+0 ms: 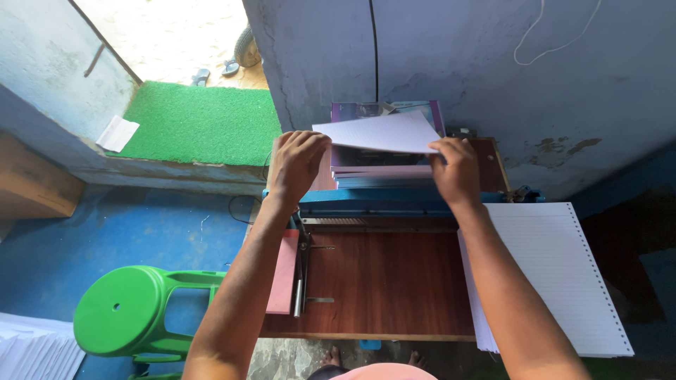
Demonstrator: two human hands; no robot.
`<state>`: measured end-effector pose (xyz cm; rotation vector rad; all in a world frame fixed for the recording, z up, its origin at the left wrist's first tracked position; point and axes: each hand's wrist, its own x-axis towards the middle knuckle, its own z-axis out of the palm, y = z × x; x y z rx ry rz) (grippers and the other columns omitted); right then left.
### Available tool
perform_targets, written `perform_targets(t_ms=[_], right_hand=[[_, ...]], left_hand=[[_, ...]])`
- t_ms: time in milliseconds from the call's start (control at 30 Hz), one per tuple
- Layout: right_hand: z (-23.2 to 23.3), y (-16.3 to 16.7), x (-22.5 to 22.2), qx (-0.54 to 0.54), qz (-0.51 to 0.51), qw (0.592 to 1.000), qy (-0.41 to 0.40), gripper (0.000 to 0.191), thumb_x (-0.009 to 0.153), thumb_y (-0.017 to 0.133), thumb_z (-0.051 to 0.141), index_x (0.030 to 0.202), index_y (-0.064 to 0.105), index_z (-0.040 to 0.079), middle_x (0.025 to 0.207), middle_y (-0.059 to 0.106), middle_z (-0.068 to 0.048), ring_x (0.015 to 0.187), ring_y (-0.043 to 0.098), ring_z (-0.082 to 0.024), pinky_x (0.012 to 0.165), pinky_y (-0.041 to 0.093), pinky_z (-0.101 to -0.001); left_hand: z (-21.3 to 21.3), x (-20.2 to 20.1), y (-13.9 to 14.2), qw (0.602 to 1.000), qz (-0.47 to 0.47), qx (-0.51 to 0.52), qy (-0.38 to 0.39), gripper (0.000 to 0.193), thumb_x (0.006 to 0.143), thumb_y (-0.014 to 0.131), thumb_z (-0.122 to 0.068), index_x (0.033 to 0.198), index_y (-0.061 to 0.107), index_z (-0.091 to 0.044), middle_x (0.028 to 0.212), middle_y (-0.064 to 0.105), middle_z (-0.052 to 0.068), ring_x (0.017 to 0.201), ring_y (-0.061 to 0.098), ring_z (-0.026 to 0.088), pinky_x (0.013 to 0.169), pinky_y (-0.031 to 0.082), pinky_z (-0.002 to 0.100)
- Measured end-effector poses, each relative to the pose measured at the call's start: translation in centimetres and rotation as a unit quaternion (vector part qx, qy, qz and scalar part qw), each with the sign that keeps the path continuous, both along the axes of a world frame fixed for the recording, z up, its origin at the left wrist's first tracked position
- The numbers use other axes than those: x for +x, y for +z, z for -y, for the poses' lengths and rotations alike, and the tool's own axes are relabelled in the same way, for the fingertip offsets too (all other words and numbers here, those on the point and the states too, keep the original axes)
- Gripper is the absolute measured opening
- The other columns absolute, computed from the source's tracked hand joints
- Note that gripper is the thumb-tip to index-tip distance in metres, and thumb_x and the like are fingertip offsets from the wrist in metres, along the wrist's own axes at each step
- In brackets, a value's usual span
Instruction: The person places lined paper sheets into a manual binding machine, aligns them, and presses the handle to bind the sheets. They repeat this process for multiple stacks, then place a printed cover sheet over a bound stack and bind it as well.
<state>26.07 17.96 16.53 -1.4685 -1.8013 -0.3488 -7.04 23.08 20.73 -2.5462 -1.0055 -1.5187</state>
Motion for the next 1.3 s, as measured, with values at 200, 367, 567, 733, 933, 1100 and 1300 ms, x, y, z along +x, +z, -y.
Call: perform_targets(t_ms=[200, 367, 567, 733, 933, 1100, 1300], right_hand=[[4.2, 6.3, -1.0, 0.025, -0.111, 0.99, 0.085, 0.015, 0.095, 0.082, 0.007, 0.107, 0.074, 0.007, 0.105, 0.074, -0.008, 0.097, 0.072, -0.023, 0.082, 0.057, -0.0357], [8.9, 9.9, -1.8, 0.012, -0.144, 0.987, 0.068, 0.016, 0.093, 0.083, 0.009, 0.107, 0.075, 0.007, 0.105, 0.074, -0.006, 0.097, 0.073, -0.02, 0.081, 0.056, -0.0314], [13.3, 6.7, -2.3, -0.062, -0.194, 0.979, 0.014, 0.018, 0.088, 0.083, 0.01, 0.103, 0.074, 0.009, 0.101, 0.072, -0.005, 0.093, 0.07, -0.018, 0.076, 0.056, -0.0302], [15.6, -0.8, -2.8, -0.068, -0.176, 0.982, -0.008, 0.012, 0.09, 0.08, 0.011, 0.1, 0.073, 0.01, 0.102, 0.074, -0.003, 0.096, 0.071, -0.017, 0.082, 0.058, -0.0303], [18.3, -7.2, -3.0, -0.16, -0.331, 0.929, -0.035, 0.012, 0.089, 0.079, 0.013, 0.1, 0.076, 0.01, 0.097, 0.076, -0.003, 0.087, 0.07, -0.017, 0.076, 0.056, -0.0308], [18.6, -8.6, -2.8, -0.131, -0.362, 0.923, 0.001, 0.036, 0.088, 0.078, 0.01, 0.121, 0.065, 0.005, 0.102, 0.074, -0.005, 0.099, 0.069, -0.015, 0.086, 0.057, -0.0287], [17.9, -9.9, -2.3, -0.165, -0.551, 0.812, 0.1, 0.049, 0.087, 0.056, 0.001, 0.136, 0.055, 0.005, 0.107, 0.069, -0.005, 0.102, 0.065, -0.015, 0.091, 0.055, -0.0292]], left_hand=[[2.4, -0.7, 2.8, 0.993, 0.103, -0.049, -0.007, 0.009, 0.099, 0.068, -0.006, 0.108, 0.071, -0.006, 0.102, 0.073, 0.007, 0.099, 0.07, 0.027, 0.095, 0.051, 0.04], [5.2, -1.2, 3.4, 0.981, 0.159, -0.107, -0.045, 0.013, 0.101, 0.066, -0.004, 0.113, 0.07, -0.004, 0.105, 0.074, 0.009, 0.096, 0.071, 0.025, 0.086, 0.055, 0.035], [9.2, -0.9, -1.5, 0.962, 0.183, -0.198, -0.043, 0.013, 0.097, 0.068, 0.0, 0.109, 0.072, -0.003, 0.097, 0.075, 0.008, 0.087, 0.07, 0.019, 0.08, 0.055, 0.031], [13.2, -0.9, -7.4, 0.894, 0.257, -0.357, -0.087, 0.017, 0.099, 0.062, 0.003, 0.113, 0.07, -0.002, 0.094, 0.072, 0.008, 0.082, 0.063, 0.011, 0.069, 0.05, 0.024], [16.4, -1.0, -12.4, 0.898, 0.228, -0.374, -0.042, 0.015, 0.098, 0.066, 0.001, 0.111, 0.071, -0.003, 0.096, 0.077, 0.005, 0.081, 0.068, 0.011, 0.073, 0.054, 0.024], [17.3, 0.3, -14.5, 0.852, 0.343, -0.391, -0.064, 0.035, 0.099, 0.059, 0.003, 0.132, 0.056, -0.006, 0.109, 0.072, 0.006, 0.099, 0.066, 0.012, 0.086, 0.053, 0.023], [17.0, 2.5, -15.5, 0.805, 0.408, -0.423, -0.079, 0.039, 0.1, 0.048, 0.006, 0.137, 0.055, -0.004, 0.121, 0.066, 0.006, 0.113, 0.062, 0.012, 0.097, 0.048, 0.023]])
